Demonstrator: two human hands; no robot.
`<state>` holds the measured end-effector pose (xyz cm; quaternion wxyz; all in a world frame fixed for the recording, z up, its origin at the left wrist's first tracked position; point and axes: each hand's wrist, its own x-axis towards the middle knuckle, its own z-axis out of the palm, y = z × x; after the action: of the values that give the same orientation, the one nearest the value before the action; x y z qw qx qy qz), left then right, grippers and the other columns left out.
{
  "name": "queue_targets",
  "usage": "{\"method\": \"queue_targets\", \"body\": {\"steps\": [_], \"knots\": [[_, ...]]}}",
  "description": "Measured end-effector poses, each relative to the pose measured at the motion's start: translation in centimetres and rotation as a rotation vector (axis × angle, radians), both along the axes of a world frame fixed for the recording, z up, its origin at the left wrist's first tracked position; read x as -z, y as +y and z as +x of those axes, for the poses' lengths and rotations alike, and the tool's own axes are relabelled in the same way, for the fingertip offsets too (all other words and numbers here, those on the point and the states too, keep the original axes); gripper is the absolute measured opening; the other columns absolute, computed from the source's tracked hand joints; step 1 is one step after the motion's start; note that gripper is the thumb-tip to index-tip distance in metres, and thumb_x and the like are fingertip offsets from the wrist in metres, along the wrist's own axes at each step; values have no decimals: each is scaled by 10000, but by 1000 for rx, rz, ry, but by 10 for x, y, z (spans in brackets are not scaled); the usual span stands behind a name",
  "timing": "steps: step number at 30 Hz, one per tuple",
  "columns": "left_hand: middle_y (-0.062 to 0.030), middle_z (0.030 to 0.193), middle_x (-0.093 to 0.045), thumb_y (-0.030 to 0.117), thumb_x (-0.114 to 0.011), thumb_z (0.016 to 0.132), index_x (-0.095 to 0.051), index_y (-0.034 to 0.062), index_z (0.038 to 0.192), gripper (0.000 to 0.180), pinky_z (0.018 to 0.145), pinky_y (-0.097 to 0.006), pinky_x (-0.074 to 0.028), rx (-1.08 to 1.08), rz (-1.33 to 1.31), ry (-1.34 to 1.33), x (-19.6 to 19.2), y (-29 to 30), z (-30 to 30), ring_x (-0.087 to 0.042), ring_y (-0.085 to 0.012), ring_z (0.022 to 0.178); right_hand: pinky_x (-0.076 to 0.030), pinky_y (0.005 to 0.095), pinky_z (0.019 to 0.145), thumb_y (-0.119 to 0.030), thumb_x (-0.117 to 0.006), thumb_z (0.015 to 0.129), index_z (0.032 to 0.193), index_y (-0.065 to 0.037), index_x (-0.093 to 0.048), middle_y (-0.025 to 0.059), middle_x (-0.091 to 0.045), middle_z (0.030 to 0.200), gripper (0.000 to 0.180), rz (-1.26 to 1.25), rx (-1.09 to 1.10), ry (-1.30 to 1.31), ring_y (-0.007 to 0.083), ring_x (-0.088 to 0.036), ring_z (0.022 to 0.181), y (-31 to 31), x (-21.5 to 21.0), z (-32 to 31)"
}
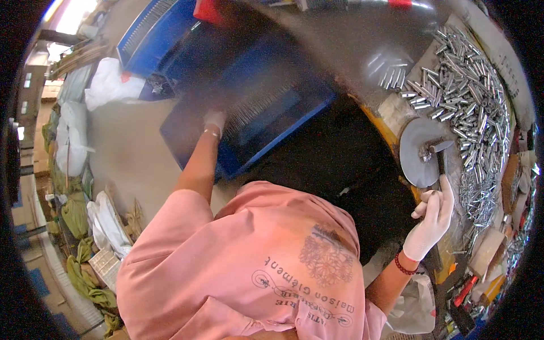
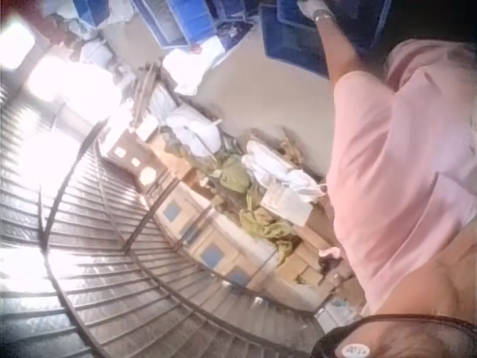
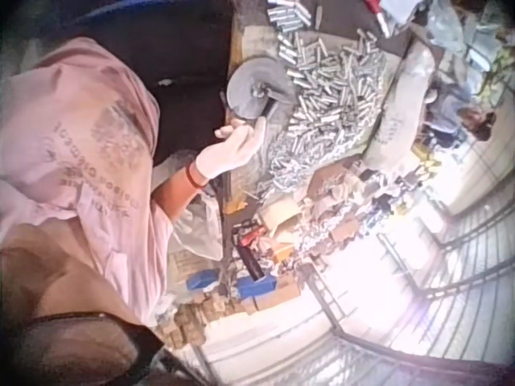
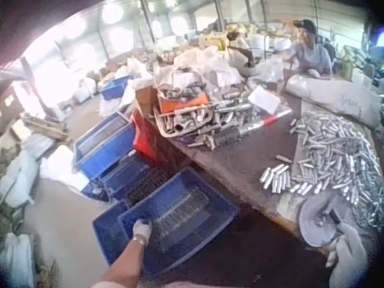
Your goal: Assembling small metal hardware components by inserting pins and securing them using a hammer and a metal base plate.
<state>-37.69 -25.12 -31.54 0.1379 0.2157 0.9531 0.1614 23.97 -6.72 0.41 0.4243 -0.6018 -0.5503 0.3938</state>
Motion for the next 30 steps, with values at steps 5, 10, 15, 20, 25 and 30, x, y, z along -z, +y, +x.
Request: {"method": "queue_targets", "body": {"steps": [5,10,15,20,25,30], "knots": [[-258,1177,-762,61,-621,885,-736,2,1222,361,999,-469,-548,-77,145,243,41,-16,-57,-710,-451,1153,-401,210,562,-102,-501,1107,1469,-4,-620,24,-612,906,393,-3,12,72,45,-461,648,-3,3,12],[-269,1197,-757,42,-579,920,-750,29,1221,346,1004,-474,-543,-253,-6,-119,10,51,11,-703,-462,1164,-407,208,566,-93,-505,1105,1460,-1,-623,27,-616,908,386,21,68,-74,46,-470,653,-7,2,9],[-250,1283,-737,103,-594,930,-760,29,1218,340,1036,-469,-534,-346,137,44,-12,14,-19,-683,-455,1219,-414,216,545,-104,-537,1094,1440,16,-628,37,-624,907,378,-6,30,93,53,-489,635,0,-1,15],[-250,1293,-738,257,-747,944,-703,-35,1290,455,1072,-456,-502,-289,189,-57,-47,40,44,-685,-419,1225,-481,209,559,-61,-561,1073,1338,8,-688,40,-686,874,302,-21,41,116,57,-584,643,-5,6,11],[-137,1097,-757,116,-692,1012,-723,-22,1142,192,971,-350,-537,155,737,239,-176,143,102,-713,-248,1022,-495,206,572,-53,-559,1067,1324,-21,-701,15,-704,907,295,-86,19,175,42,-603,665,-8,0,14],[-112,1041,-717,65,-780,910,-767,53,1136,227,878,-337,-560,986,888,147,-311,248,225,-709,-224,945,-511,216,602,-76,-562,1078,1336,-32,-696,19,-715,922,294,-125,8,144,55,-619,686,-11,-9,20]]}}
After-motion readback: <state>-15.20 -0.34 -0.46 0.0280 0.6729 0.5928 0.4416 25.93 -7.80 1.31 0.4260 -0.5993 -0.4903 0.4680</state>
